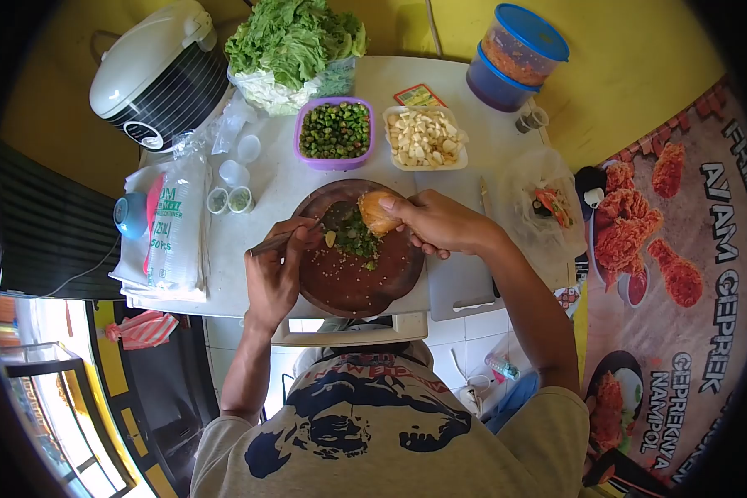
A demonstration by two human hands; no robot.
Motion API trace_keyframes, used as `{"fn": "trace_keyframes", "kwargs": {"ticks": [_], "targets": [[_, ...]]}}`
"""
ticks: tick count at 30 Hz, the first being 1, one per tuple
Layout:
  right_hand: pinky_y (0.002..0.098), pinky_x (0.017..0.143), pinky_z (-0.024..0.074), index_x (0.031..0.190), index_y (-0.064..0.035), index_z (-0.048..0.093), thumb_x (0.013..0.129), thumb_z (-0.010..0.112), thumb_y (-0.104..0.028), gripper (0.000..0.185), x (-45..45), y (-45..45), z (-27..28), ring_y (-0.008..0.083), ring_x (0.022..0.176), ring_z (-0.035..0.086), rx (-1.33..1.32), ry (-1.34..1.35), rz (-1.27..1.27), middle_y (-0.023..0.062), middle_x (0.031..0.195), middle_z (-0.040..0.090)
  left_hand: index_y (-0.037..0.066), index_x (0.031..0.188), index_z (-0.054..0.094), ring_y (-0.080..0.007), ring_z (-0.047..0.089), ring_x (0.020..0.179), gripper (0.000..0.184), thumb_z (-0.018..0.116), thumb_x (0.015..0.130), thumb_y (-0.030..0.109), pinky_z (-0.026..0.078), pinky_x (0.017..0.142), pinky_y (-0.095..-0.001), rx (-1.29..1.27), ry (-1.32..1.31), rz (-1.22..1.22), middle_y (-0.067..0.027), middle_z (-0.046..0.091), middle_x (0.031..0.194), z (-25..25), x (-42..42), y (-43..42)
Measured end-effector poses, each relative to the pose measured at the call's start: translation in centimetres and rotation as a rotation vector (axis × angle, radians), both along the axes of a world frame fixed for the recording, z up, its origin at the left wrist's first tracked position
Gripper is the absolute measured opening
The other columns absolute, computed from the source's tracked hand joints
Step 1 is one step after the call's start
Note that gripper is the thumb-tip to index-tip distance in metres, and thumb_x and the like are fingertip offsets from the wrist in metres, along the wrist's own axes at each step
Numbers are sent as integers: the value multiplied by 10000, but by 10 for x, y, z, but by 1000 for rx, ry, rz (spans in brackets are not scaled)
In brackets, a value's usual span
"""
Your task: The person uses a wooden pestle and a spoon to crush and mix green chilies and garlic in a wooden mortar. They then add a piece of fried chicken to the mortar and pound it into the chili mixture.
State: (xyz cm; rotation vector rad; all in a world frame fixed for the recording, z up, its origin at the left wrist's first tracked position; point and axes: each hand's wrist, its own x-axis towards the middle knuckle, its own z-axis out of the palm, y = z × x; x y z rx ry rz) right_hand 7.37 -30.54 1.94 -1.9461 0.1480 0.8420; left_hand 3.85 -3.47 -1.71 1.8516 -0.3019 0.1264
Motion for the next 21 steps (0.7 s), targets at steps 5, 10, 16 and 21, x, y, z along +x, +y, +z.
{"fn": "trace_keyframes", "kwargs": {"ticks": [5,10,16,21], "targets": [[245,379,385,1013,4,626,1006,475,-649,671,-4,-1,2,85,506,523,20,140,80,19,668,528,-14,1138,681,-234,766,821,177,602,1022,94,571,690,-327,42,-6,-47,-180,759,927,-2,-15,6],[364,460,473,974,40,621,1001,513,-613,662,-39,12,-8,202,517,595,-90,-193,138,117,655,584,-11,1132,667,-279,762,838,166,637,969,-6,580,691,-321,111,-154,-112,-186,752,1013,-1,-35,19],[461,506,530,950,-4,538,966,635,-461,468,-81,43,7,337,564,683,-583,-730,390,171,701,668,-46,1128,651,-299,763,884,227,655,907,-99,613,734,-329,162,-174,-152,-196,748,1033,12,-52,36],[416,467,522,948,-8,525,954,663,-412,427,-78,61,12,315,533,676,-702,-771,446,153,658,652,-40,1105,655,-298,766,875,204,643,912,-105,613,745,-338,149,-180,-43,-203,751,1023,16,-51,38]]}}
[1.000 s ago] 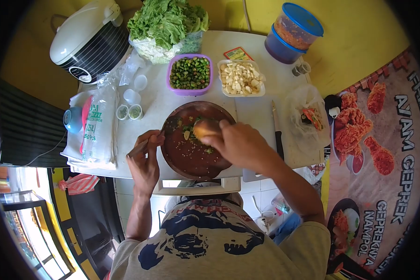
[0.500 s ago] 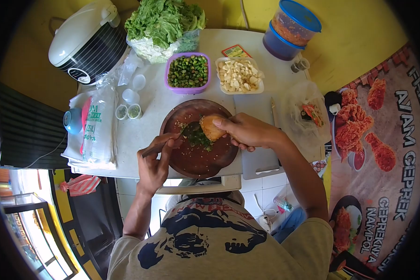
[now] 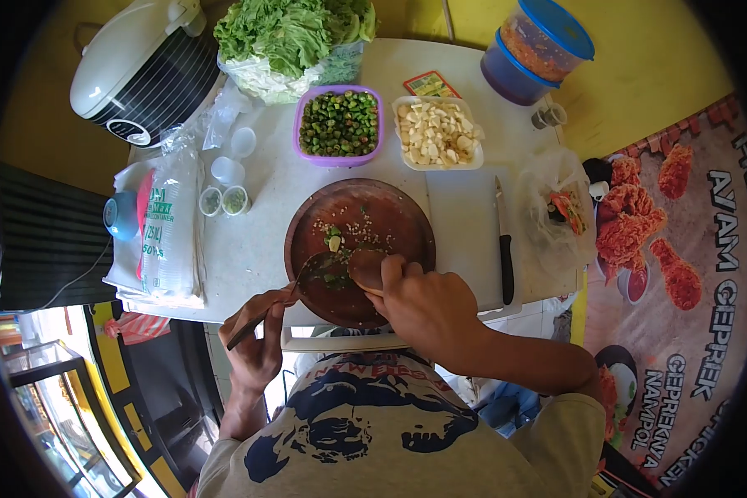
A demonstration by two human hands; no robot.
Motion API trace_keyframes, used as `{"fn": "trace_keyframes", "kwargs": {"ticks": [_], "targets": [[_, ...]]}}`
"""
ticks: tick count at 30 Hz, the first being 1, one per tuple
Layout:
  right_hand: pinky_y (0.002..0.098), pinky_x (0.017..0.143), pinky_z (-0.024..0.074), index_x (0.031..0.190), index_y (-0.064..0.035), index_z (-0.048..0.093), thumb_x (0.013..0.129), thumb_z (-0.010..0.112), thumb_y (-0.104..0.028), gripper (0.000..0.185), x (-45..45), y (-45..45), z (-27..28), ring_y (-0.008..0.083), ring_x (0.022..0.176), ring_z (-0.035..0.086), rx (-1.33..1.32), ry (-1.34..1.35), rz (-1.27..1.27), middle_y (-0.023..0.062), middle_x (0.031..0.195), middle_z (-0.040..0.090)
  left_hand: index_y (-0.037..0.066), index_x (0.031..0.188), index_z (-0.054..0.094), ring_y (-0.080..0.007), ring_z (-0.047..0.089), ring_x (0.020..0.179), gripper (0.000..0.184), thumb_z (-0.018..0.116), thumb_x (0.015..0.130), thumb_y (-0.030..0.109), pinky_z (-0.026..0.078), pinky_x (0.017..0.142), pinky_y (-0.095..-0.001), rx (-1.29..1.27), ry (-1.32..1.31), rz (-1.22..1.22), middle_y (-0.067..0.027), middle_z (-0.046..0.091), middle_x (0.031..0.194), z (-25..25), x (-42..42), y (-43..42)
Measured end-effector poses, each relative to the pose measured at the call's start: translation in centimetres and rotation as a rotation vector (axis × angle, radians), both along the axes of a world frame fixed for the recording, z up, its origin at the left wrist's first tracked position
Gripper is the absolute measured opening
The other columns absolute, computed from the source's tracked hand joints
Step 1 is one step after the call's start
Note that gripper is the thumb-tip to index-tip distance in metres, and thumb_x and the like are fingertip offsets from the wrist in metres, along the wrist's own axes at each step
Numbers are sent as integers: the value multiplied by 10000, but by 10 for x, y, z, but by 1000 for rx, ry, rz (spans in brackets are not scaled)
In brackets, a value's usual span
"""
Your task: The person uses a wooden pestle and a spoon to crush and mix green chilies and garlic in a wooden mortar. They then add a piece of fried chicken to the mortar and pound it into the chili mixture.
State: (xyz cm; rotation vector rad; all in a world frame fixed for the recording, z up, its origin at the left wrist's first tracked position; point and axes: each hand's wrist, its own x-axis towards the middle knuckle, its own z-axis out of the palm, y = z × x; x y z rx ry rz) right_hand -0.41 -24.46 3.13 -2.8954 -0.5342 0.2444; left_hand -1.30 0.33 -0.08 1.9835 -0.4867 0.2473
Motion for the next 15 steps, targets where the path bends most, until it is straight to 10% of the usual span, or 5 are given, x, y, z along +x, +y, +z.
{"fn": "trace_keyframes", "kwargs": {"ticks": [15], "targets": [[423,548,551,946,33,599,970,621,-460,494,59,-23,10,338,610,707,66,259,113,188,663,676,-48,1122,653,-286,763,928,168,619,959,-66,603,799,-337,-26,76,206,-196,752,981,-5,8,-10]]}}
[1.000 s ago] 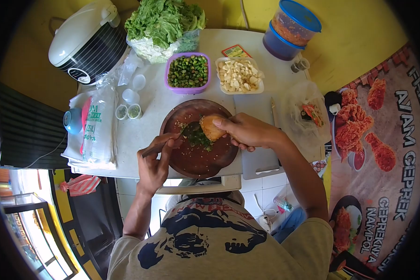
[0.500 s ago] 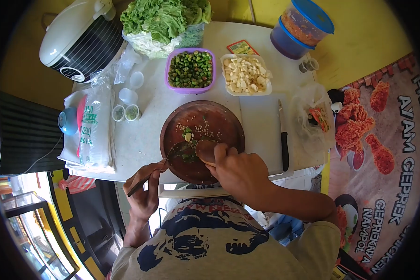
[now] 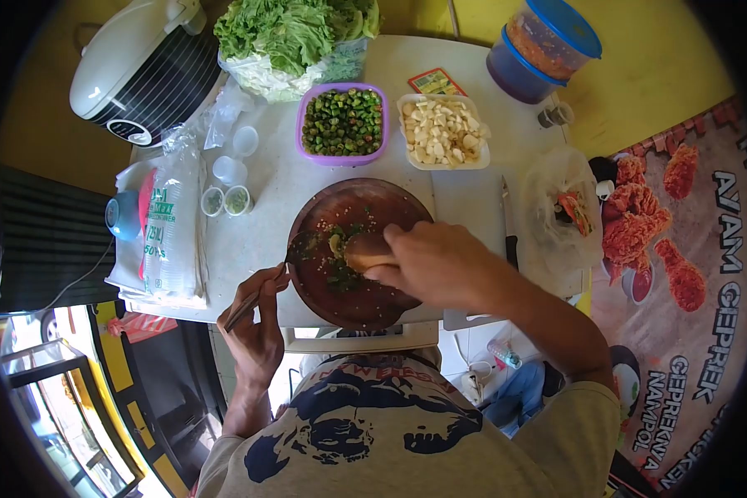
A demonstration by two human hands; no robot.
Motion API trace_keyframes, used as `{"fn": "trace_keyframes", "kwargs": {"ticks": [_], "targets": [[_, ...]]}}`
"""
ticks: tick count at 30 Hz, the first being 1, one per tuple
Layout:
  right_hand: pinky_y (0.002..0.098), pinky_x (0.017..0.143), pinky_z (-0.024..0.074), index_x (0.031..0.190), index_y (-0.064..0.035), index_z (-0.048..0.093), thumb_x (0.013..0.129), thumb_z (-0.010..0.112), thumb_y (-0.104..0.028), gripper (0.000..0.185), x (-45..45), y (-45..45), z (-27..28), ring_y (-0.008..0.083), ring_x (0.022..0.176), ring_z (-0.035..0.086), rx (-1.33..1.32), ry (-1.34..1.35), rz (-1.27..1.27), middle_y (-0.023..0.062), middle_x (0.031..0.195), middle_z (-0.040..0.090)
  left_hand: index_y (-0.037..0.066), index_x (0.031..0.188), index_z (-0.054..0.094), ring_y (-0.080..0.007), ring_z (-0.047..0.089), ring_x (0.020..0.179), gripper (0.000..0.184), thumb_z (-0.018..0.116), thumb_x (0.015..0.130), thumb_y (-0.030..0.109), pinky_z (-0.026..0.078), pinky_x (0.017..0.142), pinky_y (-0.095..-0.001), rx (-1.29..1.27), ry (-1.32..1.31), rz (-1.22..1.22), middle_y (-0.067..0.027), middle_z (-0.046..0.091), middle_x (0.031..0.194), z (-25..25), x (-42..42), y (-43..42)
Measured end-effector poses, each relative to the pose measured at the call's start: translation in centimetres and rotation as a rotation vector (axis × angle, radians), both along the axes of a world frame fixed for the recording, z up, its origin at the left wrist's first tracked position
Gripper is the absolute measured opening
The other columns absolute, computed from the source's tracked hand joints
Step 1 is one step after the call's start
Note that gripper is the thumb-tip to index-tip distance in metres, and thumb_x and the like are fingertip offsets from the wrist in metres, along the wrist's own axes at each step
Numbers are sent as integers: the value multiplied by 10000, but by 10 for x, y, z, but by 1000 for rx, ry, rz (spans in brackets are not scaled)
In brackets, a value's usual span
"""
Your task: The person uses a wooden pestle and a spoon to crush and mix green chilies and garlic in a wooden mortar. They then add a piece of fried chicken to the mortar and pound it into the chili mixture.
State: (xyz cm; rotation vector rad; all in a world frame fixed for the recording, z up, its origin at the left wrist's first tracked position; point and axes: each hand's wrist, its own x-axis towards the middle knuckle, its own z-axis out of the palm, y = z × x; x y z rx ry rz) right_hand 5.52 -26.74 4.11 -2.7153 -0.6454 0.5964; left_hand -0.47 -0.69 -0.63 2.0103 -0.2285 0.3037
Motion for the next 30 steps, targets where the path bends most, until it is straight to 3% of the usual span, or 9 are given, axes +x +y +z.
{"fn": "trace_keyframes", "kwargs": {"ticks": [3,5,6,11,14,16,19,22,30], "targets": [[408,549,538,887,58,623,991,537,-585,656,21,-28,-3,293,559,685,158,164,-45,208,674,666,-44,1129,653,-281,766,893,156,615,978,-34,598,772,-333,-20,27,6,-204,750,968,-4,2,-8],[329,485,473,1018,39,661,1003,512,-621,677,38,-39,-2,163,501,609,186,511,-395,101,624,602,-38,1126,654,-267,767,857,152,625,977,-22,590,728,-327,-17,19,-38,-199,751,960,-5,6,-19],[281,445,434,959,14,657,1007,481,-649,687,45,-42,0,90,480,541,198,576,-411,27,608,545,-31,1123,655,-254,766,838,148,632,978,-9,584,696,-325,-29,7,-66,-188,752,956,-3,7,-25],[261,400,406,844,-46,621,1000,486,-658,645,55,-33,-3,86,473,533,298,644,-401,7,602,527,-31,1124,656,-263,766,852,152,636,974,-18,589,712,-330,-27,-25,-115,-190,754,968,4,0,-29],[312,422,441,838,-35,623,1001,491,-649,649,49,-29,-16,149,477,575,189,610,-318,71,615,582,-40,1133,664,-262,762,896,161,637,976,-14,592,778,-328,-30,-36,-51,-194,755,974,7,1,-18],[362,452,498,889,12,606,994,554,-571,594,26,-25,-27,250,537,671,252,70,-81,153,618,627,-41,1134,668,-254,761,898,160,630,980,-12,591,783,-326,-29,-5,-29,-195,755,968,6,0,-11],[406,505,537,895,21,589,979,608,-476,505,-14,-4,-2,323,597,704,-11,-116,-47,178,632,646,-41,1141,675,-238,758,901,165,614,992,-7,587,793,-320,-44,25,5,-198,755,953,2,-2,-6],[403,522,551,936,21,574,963,646,-408,436,-33,13,5,316,623,717,-151,-161,-34,143,642,657,-41,1143,673,-240,758,904,167,614,989,-13,586,796,-320,-25,71,6,-198,756,955,1,-1,-5],[423,512,537,954,10,520,959,658,-399,432,-18,21,6,347,581,695,-134,-87,-39,163,624,653,-72,1157,668,-209,737,937,200,560,1039,48,564,881,-329,-24,118,-4,-186,760,951,6,6,-9]]}}
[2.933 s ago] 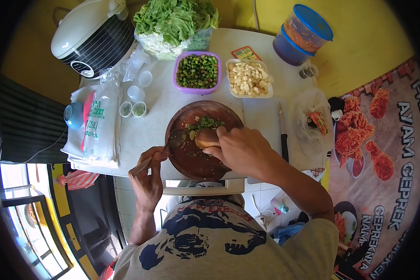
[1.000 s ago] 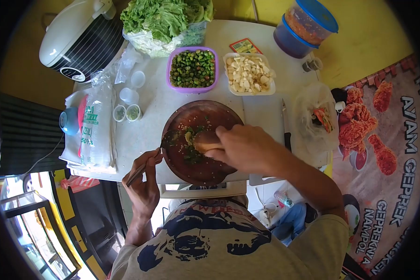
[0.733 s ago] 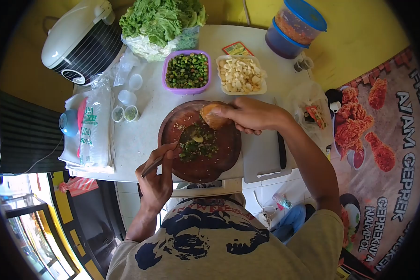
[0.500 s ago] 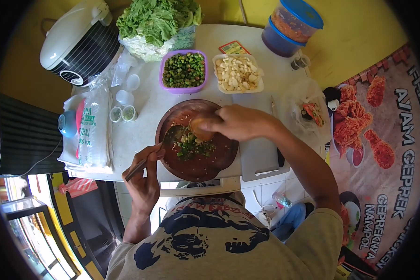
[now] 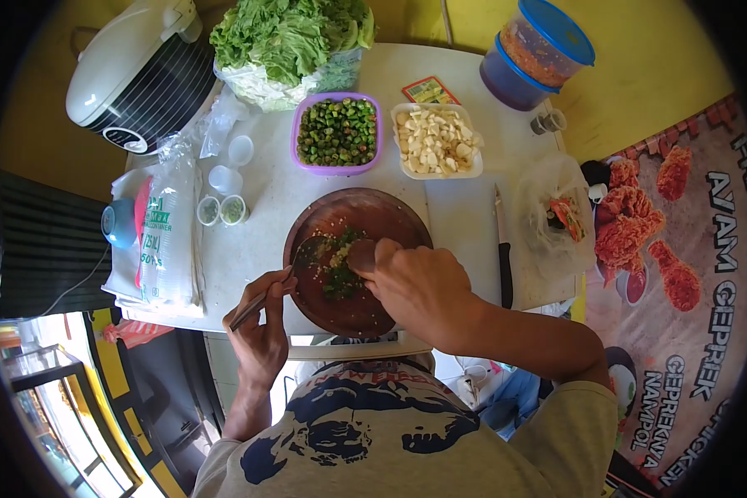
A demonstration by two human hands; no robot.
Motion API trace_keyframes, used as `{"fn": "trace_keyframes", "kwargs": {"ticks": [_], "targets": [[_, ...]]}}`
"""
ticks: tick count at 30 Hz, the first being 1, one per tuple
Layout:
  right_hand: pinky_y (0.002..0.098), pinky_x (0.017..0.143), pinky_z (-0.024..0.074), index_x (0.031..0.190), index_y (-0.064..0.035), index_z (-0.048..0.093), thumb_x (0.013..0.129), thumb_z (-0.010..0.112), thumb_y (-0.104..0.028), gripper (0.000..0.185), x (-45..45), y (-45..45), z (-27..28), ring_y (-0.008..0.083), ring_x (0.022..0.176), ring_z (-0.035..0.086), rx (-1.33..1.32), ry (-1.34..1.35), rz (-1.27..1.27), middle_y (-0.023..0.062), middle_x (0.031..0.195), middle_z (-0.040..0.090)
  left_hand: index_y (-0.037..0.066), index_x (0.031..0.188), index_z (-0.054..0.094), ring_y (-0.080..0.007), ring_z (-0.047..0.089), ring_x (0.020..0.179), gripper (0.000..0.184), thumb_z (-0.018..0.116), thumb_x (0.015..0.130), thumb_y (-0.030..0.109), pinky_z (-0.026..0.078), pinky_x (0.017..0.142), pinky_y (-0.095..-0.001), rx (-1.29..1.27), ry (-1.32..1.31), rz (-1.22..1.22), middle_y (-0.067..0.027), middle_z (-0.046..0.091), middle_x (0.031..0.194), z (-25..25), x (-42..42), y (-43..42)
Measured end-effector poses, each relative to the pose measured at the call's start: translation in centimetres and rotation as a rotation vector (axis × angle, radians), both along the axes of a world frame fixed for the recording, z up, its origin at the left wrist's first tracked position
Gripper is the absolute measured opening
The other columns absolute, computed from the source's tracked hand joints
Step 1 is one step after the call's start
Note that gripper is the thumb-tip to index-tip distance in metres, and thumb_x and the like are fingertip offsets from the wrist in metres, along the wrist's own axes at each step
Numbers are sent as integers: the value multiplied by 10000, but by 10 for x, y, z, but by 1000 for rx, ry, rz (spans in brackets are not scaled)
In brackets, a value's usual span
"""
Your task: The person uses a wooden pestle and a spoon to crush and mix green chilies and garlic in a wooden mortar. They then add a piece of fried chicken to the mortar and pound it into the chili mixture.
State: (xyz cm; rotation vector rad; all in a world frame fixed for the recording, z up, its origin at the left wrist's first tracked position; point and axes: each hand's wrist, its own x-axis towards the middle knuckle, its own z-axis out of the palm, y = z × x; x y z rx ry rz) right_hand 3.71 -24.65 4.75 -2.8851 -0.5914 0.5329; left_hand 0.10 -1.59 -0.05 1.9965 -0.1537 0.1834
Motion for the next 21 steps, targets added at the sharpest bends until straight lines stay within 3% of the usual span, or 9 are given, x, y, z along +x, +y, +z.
{"fn": "trace_keyframes", "kwargs": {"ticks": [1,3,11,13,14,15,17,18,21], "targets": [[421,515,539,955,12,520,962,654,-397,431,0,-1,0,345,586,697,-20,55,-7,160,623,652,-72,1157,668,-209,737,937,200,560,1039,48,564,881,-329,0,2,-6,-186,760,951,-3,3,2],[419,517,540,951,14,524,965,651,-399,432,11,6,1,344,590,698,-16,-4,21,163,625,653,-38,1148,661,-256,763,901,171,623,983,-16,599,764,-325,-16,-93,2,-199,754,964,-11,5,2],[436,550,546,935,41,572,978,623,-454,499,24,-13,-5,360,593,689,40,-25,74,194,654,660,-42,1145,675,-225,752,899,169,623,1006,39,581,785,-308,-64,-79,63,-176,758,955,-15,14,-4],[454,564,540,940,49,617,1003,561,-520,576,40,-30,-9,385,590,676,210,169,13,231,686,661,-33,1147,678,-219,751,886,169,629,1002,40,573,780,-304,-98,-47,49,-174,758,945,-14,18,-12],[400,501,513,916,35,644,1011,492,-609,669,46,-39,-14,293,517,650,242,271,-69,182,651,643,-22,1157,676,-212,750,862,174,627,1002,41,571,751,-299,-73,-28,30,-177,756,932,-11,19,-14],[400,501,513,916,35,644,1011,492,-609,669,51,-45,-13,293,517,650,239,266,-63,182,651,643,-22,1157,676,-212,750,862,174,627,1002,41,571,751,-299,-76,-34,35,-177,756,932,-12,19,-16],[321,441,466,907,29,646,1003,477,-650,706,59,-56,-11,167,465,590,385,638,-381,82,597,587,-11,1166,673,-208,750,854,179,628,1000,40,574,728,-301,-64,-67,-54,-180,755,923,-17,19,-20],[254,407,416,888,19,648,994,469,-680,729,62,-56,-12,74,452,526,431,656,-391,6,583,524,-15,1169,667,-208,751,848,182,628,1003,47,575,710,-301,-19,-73,-88,-174,757,922,-15,17,-20],[318,441,470,902,35,645,1002,489,-645,704,71,-45,-6,154,467,570,408,698,-359,52,589,568,-29,1161,665,-209,751,873,177,621,1010,52,579,744,-304,-100,-104,-62,-176,759,932,-15,12,-20]]}}
